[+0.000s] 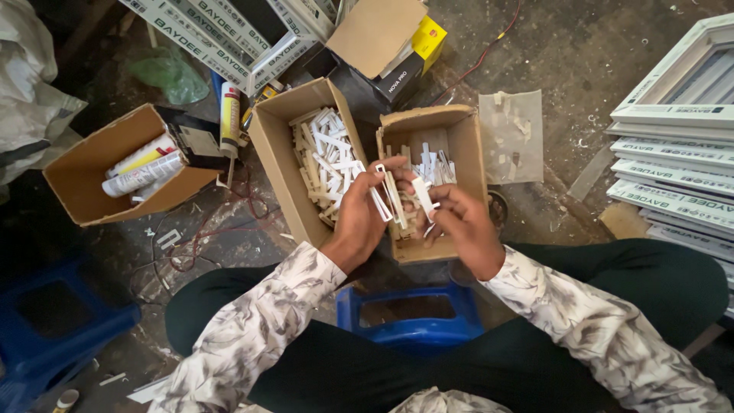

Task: The person sits on a stool and sorts small white plastic clips from one cardboard box into another. They pick up clips with both hands, inspect them, and place them into the second box, occasionally adjusting the pile.

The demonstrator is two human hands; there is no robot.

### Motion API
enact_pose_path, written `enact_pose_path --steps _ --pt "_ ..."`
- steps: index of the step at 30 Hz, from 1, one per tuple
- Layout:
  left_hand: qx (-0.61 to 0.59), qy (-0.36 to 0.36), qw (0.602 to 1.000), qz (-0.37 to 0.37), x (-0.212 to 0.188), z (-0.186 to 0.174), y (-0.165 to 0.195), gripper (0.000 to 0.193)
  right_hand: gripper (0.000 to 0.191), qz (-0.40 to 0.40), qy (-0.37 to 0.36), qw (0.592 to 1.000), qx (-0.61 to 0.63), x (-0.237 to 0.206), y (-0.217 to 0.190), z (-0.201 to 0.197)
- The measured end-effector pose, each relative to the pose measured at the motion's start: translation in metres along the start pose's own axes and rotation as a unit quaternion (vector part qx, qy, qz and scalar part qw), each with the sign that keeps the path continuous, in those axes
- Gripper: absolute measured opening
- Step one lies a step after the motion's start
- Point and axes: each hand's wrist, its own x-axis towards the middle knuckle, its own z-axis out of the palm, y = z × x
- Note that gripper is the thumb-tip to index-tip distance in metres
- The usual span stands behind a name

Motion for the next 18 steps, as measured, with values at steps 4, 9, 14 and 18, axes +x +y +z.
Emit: enact_pose_path --steps 4,9,14,18 --pt "0.004 0.011 1.000 0.006 0.002 -0.003 -0.006 0.041 0.022 0.007 0.002 0.999 -0.040 -0.003 -0.008 0.002" --pt "0.042 0.006 0.999 0.017 0.004 -0.004 -0.009 0.034 0.019 -0.028 -0.045 0.996 -0.071 -0.017 -0.012 0.011" --pt "0.070 -0.022 0.997 0.020 0.001 0.001 -0.007 0.039 0.020 -0.039 -0.004 0.998 -0.052 -0.011 -0.009 0.002" --pt "0.086 -0.051 0.995 0.000 -0.006 0.011 -0.006 0.045 0.025 -0.027 0.005 0.999 -0.039 -0.006 -0.001 -0.006"
